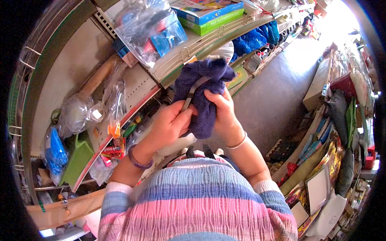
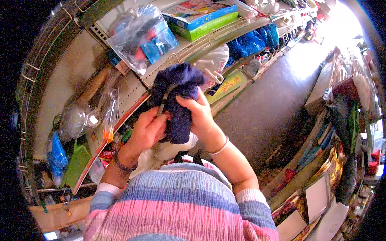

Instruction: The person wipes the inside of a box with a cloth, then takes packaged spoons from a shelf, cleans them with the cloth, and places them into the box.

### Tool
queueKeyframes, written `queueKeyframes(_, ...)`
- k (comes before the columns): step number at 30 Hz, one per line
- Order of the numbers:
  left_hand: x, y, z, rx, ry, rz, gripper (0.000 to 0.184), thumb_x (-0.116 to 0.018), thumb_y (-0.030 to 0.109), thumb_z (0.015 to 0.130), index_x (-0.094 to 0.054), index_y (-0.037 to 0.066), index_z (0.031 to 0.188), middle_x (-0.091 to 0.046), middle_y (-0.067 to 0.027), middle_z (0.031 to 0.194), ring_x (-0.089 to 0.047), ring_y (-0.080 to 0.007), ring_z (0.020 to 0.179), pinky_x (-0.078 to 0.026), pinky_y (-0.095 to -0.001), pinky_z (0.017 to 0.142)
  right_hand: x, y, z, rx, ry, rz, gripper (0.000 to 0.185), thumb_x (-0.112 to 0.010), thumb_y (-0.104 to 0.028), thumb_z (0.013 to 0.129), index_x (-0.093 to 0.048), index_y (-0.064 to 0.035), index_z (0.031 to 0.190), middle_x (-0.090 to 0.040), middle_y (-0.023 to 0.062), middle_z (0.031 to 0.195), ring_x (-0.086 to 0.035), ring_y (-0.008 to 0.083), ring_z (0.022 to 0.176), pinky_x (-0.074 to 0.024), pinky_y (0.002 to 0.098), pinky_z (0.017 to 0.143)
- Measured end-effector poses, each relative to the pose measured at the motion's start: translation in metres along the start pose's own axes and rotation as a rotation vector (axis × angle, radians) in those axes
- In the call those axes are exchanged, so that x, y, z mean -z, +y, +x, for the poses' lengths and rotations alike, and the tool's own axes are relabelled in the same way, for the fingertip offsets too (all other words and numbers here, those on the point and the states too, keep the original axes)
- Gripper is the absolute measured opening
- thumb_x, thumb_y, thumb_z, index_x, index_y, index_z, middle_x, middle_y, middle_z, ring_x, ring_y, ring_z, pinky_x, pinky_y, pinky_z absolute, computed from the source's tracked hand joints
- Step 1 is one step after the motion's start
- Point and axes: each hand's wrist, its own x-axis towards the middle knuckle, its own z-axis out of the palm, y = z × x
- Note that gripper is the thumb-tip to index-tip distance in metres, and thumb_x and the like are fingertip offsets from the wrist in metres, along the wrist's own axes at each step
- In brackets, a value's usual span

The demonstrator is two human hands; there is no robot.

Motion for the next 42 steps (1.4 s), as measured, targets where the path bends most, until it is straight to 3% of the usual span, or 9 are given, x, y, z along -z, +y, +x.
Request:
queueKeyframes(8, 0.001, -0.009, 0.013, 0.19, 0.03, -0.315, 0.016, -0.046, 0.016, 0.093, -0.054, 0.002, 0.091, -0.033, 0.008, 0.051, -0.031, -0.0049, 0.041, -0.026, -0.0209, 0.038, 0.004, 0.002, 0.003, -0.088, 0.011, -0.064, 0.024, -0.061, -0.015, 0.083, -0.054, -0.0046, 0.104, -0.061, 0.0037, 0.09, -0.059, 0.0143, 0.078, -0.0499, 0.0286, 0.069)
queueKeyframes(11, -0.008, -0.012, 0.018, -0.047, 0.212, 0.389, 0.019, -0.049, 0.018, 0.091, -0.051, 0.001, 0.099, -0.042, 0.003, 0.061, -0.041, -0.0104, 0.05, -0.037, -0.0228, 0.048, -0.005, 0.006, 0.01, 0.08, 0.114, -0.102, 0.021, -0.06, -0.012, 0.084, -0.054, -0.0046, 0.102, -0.061, 0.003, 0.09, -0.059, 0.0131, 0.078, -0.0489, 0.0272, 0.069)
queueKeyframes(15, -0.002, -0.034, 0.027, -0.663, 0.565, 0.528, 0.031, -0.045, 0.022, 0.091, -0.041, 0.0, 0.111, -0.044, -0.0131, 0.107, -0.045, -0.0213, 0.098, -0.037, -0.0332, 0.086, -0.015, 0.001, 0.012, 0.214, 0.144, -0.089, 0.021, -0.06, -0.009, 0.084, -0.054, -0.0048, 0.103, -0.06, 0.0025, 0.091, -0.058, 0.0123, 0.08, -0.0475, 0.0263, 0.072)
queueKeyframes(18, -0.007, -0.038, 0.045, -1.005, 0.668, 0.397, 0.04, -0.038, 0.033, 0.095, -0.038, 0.0, 0.116, -0.043, -0.0124, 0.113, -0.043, -0.0211, 0.105, -0.031, -0.0349, 0.095, -0.018, 0.019, 0.005, 0.164, 0.103, -0.112, 0.026, -0.061, -0.011, 0.083, -0.053, -0.0044, 0.107, -0.058, 0.0012, 0.095, -0.055, 0.0107, 0.084, -0.0459, 0.0266, 0.076)
queueKeyframes(19, -0.009, -0.042, 0.038, -0.842, 0.639, 0.452, 0.047, -0.033, 0.04, 0.095, -0.036, 0.0, 0.119, -0.04, -0.0132, 0.117, -0.04, -0.0226, 0.11, -0.028, -0.0379, 0.099, -0.018, 0.022, 0.002, 0.164, 0.075, -0.149, 0.026, -0.061, -0.012, 0.083, -0.053, -0.0042, 0.107, -0.058, 0.0012, 0.094, -0.055, 0.0108, 0.085, -0.0454, 0.0267, 0.077)
queueKeyframes(26, -0.001, -0.037, 0.054, -0.852, 0.639, 0.342, 0.041, -0.045, 0.033, 0.09, -0.043, -0.001, 0.114, -0.045, -0.0131, 0.109, -0.04, -0.0238, 0.106, -0.032, -0.0367, 0.092, -0.003, 0.019, 0.004, 0.208, -0.021, -0.618, 0.026, -0.066, -0.011, 0.077, -0.055, -0.0008, 0.098, -0.058, 0.0004, 0.08, -0.053, 0.0094, 0.073, -0.0458, 0.0267, 0.068)
queueKeyframes(31, 0.014, 0.004, 0.044, -0.723, 0.514, 0.663, 0.02, -0.067, 0.016, 0.077, -0.063, 0.003, 0.091, -0.047, -0.0011, 0.069, -0.041, -0.0119, 0.047, -0.035, -0.026, 0.044, 0.01, 0.017, -0.003, 0.171, -0.062, -0.844, 0.027, -0.067, -0.006, 0.074, -0.053, 0.0005, 0.096, -0.057, 0.0036, 0.078, -0.052, 0.0097, 0.073, -0.0455, 0.0261, 0.066)
queueKeyframes(38, 0.046, -0.014, 0.047, -0.692, 0.56, 0.657, 0.013, -0.065, 0.015, 0.081, -0.062, 0.002, 0.078, -0.049, -0.002, 0.061, -0.045, -0.0112, 0.048, -0.035, -0.0273, 0.045, 0.03, 0.016, -0.015, 0.057, -0.19, -0.999, 0.028, -0.068, -0.008, 0.074, -0.054, -0.0017, 0.098, -0.056, 0.0027, 0.078, -0.051, 0.0103, 0.073, -0.0455, 0.0273, 0.068)
queueKeyframes(42, 0.064, -0.007, 0.047, -0.621, 0.473, 0.288, 0.012, -0.063, 0.012, 0.084, -0.063, 0.001, 0.087, -0.05, 0.0037, 0.064, -0.043, -0.0045, 0.048, -0.036, -0.0193, 0.044, 0.02, 0.033, -0.032, -0.109, -0.052, -0.817, 0.02, -0.065, -0.007, 0.077, -0.056, -0.0008, 0.095, -0.057, -0.0004, 0.079, -0.051, 0.0089, 0.073, -0.0448, 0.0264, 0.068)
